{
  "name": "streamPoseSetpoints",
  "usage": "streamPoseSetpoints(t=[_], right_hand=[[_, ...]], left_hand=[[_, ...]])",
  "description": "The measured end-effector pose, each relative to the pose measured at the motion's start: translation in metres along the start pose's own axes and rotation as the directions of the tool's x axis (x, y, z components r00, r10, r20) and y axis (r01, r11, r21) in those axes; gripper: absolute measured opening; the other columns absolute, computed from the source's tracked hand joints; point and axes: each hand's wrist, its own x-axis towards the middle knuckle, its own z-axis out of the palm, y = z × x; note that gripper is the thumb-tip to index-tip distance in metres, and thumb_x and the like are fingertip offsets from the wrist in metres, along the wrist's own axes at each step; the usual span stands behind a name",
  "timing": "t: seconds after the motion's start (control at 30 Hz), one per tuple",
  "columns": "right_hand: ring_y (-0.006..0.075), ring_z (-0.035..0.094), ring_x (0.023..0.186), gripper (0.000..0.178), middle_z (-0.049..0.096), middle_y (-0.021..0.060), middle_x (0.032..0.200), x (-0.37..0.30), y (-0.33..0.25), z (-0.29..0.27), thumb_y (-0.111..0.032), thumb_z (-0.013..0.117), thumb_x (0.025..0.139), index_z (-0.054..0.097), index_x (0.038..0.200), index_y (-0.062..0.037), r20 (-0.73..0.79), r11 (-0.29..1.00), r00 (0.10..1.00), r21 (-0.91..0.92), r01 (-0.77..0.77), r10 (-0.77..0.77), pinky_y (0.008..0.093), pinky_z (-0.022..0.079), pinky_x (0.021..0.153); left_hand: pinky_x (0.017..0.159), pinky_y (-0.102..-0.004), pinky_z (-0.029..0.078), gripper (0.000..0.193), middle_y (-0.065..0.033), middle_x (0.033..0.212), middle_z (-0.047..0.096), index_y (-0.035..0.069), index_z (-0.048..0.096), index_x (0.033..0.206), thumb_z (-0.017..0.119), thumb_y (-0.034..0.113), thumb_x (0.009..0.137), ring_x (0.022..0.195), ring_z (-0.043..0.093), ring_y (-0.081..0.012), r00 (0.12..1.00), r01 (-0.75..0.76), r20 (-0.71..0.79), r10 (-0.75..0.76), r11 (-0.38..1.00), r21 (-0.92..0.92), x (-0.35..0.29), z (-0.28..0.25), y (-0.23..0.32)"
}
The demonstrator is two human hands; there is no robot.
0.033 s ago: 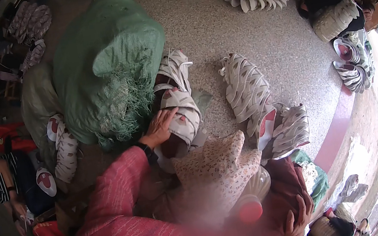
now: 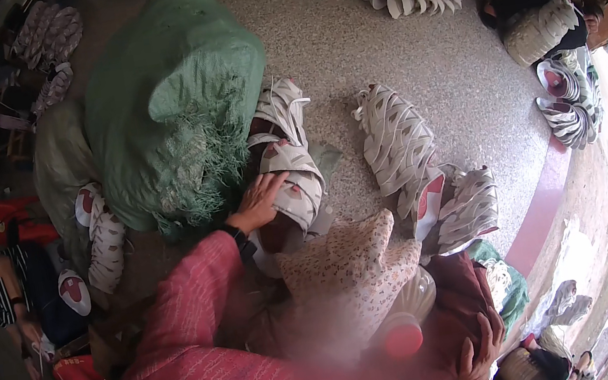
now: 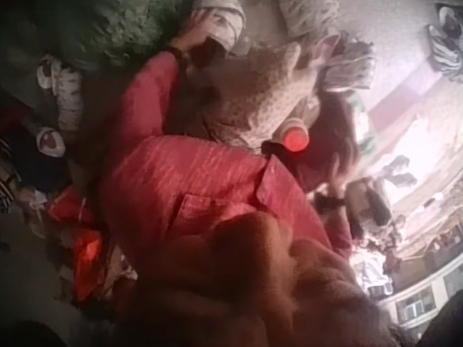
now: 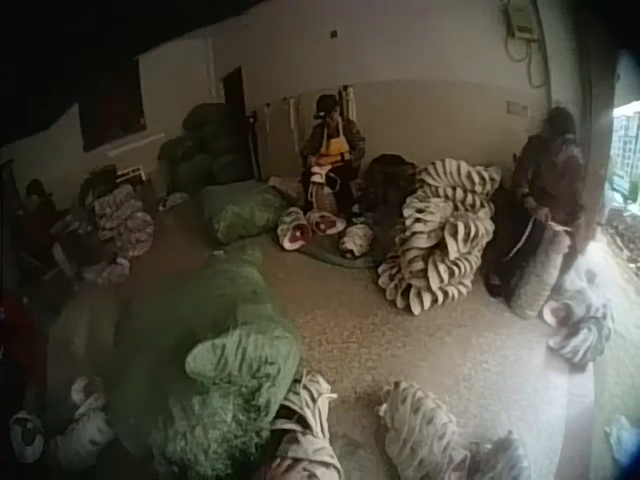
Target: The person sits on the floor and threads a white shoelace through the eyelets of a white sneaker. They pull the lace tight, adjust the tongue, and tie a knot. After finishing one shoe, they pick up another shoe from a pile and begin the lacing process again.
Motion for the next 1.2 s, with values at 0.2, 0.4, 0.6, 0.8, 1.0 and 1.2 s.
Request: streamPoseSetpoints(t=[0.2, 0.4, 0.6, 0.8, 1.0, 1.2], right_hand=[[0.0448, 0.043, 0.127, 0.053, 0.046, 0.0263, 0.138, 0.003, 0.001, 0.001, -0.032, 0.051, 0.09, 0.051, 0.131, 0.0018, 0.006, 1.0, 1.0, 0.003, 0.021, -0.021, 0.0535, 0.03, 0.109], [0.0447, 0.044, 0.126, 0.052, 0.047, 0.0262, 0.137, 0.007, -0.002, -0.002, -0.033, 0.051, 0.091, 0.051, 0.131, 0.0011, 0.01, 0.999, 0.999, 0.005, 0.037, -0.037, 0.0539, 0.031, 0.108], [0.0397, 0.042, 0.132, 0.049, 0.051, 0.0191, 0.14, -0.001, 0.0, -0.001, -0.026, 0.058, 0.096, 0.05, 0.14, -0.0038, -0.028, 0.996, 0.997, 0.039, 0.077, -0.076, 0.0512, 0.034, 0.109], [0.0388, 0.045, 0.13, 0.048, 0.052, 0.0214, 0.138, -0.006, 0.009, 0.001, -0.026, 0.056, 0.097, 0.051, 0.138, -0.0013, 0.017, 0.997, 0.997, -0.009, 0.077, -0.077, 0.0501, 0.036, 0.108], [0.0393, 0.044, 0.13, 0.048, 0.052, 0.0217, 0.138, -0.002, 0.009, 0.003, -0.025, 0.054, 0.098, 0.05, 0.138, 0.0005, -0.019, 0.993, 0.994, 0.054, 0.104, -0.103, 0.0502, 0.036, 0.108], [0.04, 0.043, 0.13, 0.05, 0.051, 0.0198, 0.14, 0.003, 0.007, 0.001, -0.028, 0.055, 0.097, 0.05, 0.139, -0.0022, 0.007, 0.996, 0.996, 0.005, 0.086, -0.086, 0.0519, 0.034, 0.109]], left_hand=[[0.103, -0.0473, 0.04, 0.067, -0.0197, 0.134, 0.044, 0.009, 0.043, 0.14, 0.058, 0.003, 0.075, 0.126, 0.042, -0.0414, 0.977, 0.096, 0.169, -0.129, 0.977, 0.191, 0.033, 0.026, 0.004], [0.105, -0.049, 0.037, 0.065, -0.0189, 0.135, 0.049, 0.009, 0.042, 0.14, 0.055, 0.004, 0.077, 0.125, 0.046, -0.0374, 0.998, 0.063, 0.021, -0.066, 0.992, 0.105, 0.022, 0.046, -0.004], [0.101, -0.0472, 0.037, 0.074, -0.0174, 0.135, 0.052, 0.01, 0.044, 0.142, 0.054, -0.003, 0.07, 0.126, 0.048, -0.0363, 0.988, -0.011, -0.155, 0.006, 1.0, -0.029, -0.028, 0.018, 0.004], [0.096, -0.0495, 0.039, 0.089, -0.0194, 0.126, 0.052, 0.012, 0.028, 0.152, 0.055, -0.005, 0.069, 0.114, 0.051, -0.0435, 0.933, 0.228, -0.24, -0.27, 0.955, -0.189, -0.038, -0.006, -0.006], [0.09, -0.0496, 0.047, 0.096, -0.0262, 0.124, 0.049, 0.018, 0.02, 0.154, 0.06, -0.001, 0.069, 0.108, 0.053, -0.0469, 0.917, 0.287, -0.23, -0.326, 0.94, -0.185, 0.014, 0.011, -0.036], [0.091, -0.0515, 0.047, 0.09, -0.0235, 0.128, 0.047, 0.02, 0.03, 0.15, 0.064, 0.002, 0.068, 0.109, 0.053, -0.0463, 0.851, 0.508, -0.102, -0.514, 0.857, -0.085, 0.043, 0.032, -0.049]])
